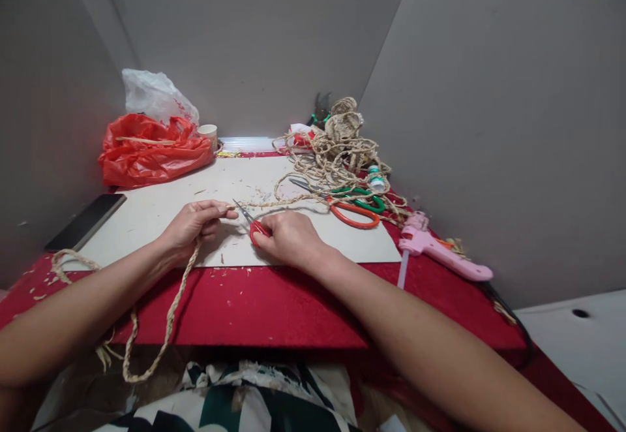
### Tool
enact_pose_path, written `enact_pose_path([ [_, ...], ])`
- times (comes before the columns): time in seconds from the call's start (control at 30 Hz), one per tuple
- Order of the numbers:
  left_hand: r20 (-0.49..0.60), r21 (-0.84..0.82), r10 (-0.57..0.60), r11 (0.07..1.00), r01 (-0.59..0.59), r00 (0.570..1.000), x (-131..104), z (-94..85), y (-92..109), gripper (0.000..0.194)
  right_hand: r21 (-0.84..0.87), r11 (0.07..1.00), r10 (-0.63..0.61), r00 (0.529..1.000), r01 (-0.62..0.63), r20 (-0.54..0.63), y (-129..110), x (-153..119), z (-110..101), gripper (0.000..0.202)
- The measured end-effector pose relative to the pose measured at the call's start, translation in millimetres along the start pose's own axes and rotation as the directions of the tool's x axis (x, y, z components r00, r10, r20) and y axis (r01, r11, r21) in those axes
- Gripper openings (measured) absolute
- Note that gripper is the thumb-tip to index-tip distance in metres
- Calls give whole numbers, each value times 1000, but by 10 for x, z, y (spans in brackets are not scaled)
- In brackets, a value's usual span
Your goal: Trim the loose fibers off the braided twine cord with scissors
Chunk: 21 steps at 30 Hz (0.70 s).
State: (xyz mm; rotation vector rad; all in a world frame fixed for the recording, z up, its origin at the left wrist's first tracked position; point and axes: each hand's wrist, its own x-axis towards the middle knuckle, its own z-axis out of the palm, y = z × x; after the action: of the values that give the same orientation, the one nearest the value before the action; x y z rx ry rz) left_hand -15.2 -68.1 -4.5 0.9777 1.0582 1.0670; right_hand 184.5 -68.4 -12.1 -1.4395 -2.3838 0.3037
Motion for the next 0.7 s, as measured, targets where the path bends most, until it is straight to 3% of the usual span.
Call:
enact_pose_path([
  [0.2,-54,40,34,999,-32,998,-12,4,35,19,24,998,60,997,-59,-52,10,25,-19,37],
  [0.37,-48,73,42,997,-38,998,-14,7,42,23,1,999,32,999,-32,-43,-21,11,-26,35],
  [0.7,57,295,247,922,-252,967,-73,29,-39,22,-197,979,-46,999,49,20,-79,-36,-61,31],
])
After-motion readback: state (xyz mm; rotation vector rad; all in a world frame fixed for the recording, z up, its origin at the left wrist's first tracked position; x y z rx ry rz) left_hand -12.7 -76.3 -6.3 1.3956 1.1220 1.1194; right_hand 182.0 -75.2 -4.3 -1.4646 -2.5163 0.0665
